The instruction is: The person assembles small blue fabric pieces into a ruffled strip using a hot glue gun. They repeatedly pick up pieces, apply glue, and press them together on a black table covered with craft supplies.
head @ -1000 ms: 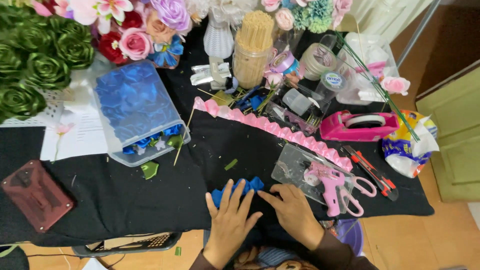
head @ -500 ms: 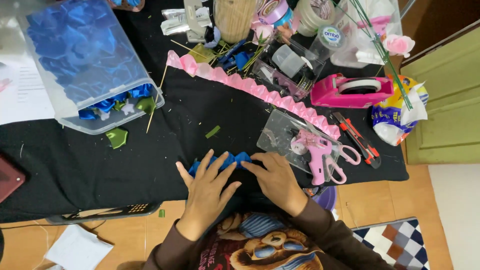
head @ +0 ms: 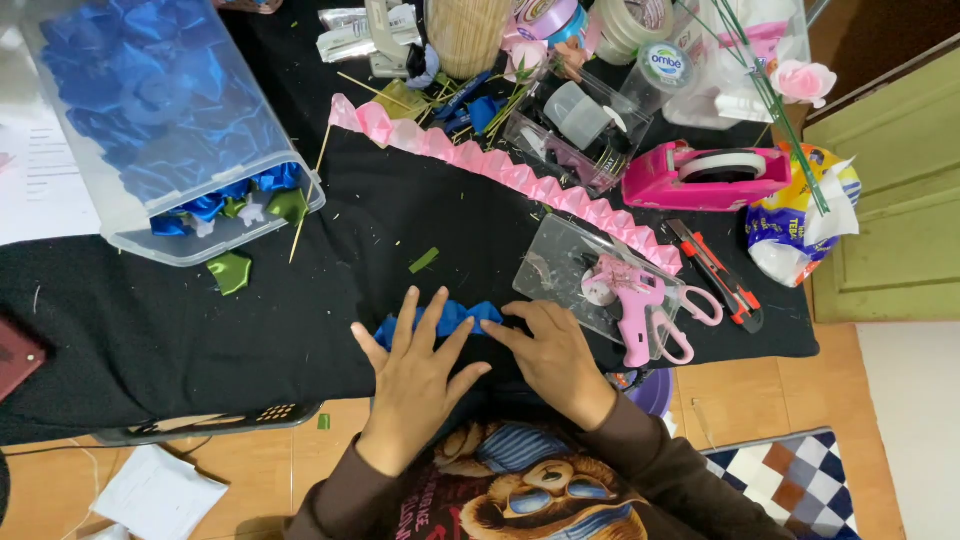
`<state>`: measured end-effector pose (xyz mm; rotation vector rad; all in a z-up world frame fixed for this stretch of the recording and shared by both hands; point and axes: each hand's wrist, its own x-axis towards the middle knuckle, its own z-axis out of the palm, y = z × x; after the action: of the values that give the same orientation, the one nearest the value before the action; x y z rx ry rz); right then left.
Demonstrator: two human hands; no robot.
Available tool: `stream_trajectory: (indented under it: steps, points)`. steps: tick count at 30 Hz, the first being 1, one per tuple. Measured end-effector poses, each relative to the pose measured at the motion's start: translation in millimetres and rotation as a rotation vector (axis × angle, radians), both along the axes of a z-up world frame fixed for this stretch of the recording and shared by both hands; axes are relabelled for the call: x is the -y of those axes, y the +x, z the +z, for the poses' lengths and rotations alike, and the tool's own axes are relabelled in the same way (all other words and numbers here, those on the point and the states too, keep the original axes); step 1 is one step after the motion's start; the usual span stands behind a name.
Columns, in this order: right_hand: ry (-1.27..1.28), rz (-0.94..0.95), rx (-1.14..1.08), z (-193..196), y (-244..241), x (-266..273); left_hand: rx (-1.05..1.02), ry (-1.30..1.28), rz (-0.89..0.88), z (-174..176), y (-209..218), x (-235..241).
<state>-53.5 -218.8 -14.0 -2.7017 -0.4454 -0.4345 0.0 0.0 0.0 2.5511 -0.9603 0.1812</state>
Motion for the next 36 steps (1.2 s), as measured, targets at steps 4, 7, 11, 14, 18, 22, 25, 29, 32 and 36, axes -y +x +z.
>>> stream_trajectory:
  steps: [4,7,11,14,18,22,25,29,32,36]
  points:
    - [-0.016,-0.006,0.002,5,2,-1,-0.122,-0.134,-0.026,5,4,0]
    - [-0.014,-0.001,-0.009,6,1,-2,-0.234,-0.310,0.032,10,3,1]
    - [-0.028,-0.008,0.015,3,1,-2,-0.111,-0.129,0.042,4,4,3]
    - [-0.044,-0.011,0.010,2,0,-1,-0.009,-0.067,0.063,0,4,-2]
    - [-0.040,-0.003,0.007,5,0,-1,-0.099,-0.402,0.183,5,6,-12]
    - [-0.016,-0.003,-0.019,10,0,2,-0.085,-0.676,0.298,6,3,-22]
    - [0.096,-0.006,-0.045,20,0,4,-0.102,-0.885,0.258,18,-1,-28]
    - [0.274,-0.130,-0.003,42,-4,6,-0.090,-0.912,0.290,15,-7,-35]
    - [0.315,-0.127,0.002,44,-7,8,-0.058,-0.967,0.333,6,-10,-38]
    - [0.258,-0.001,-0.032,25,-4,0,0.018,-0.885,0.334,-5,-13,-38]
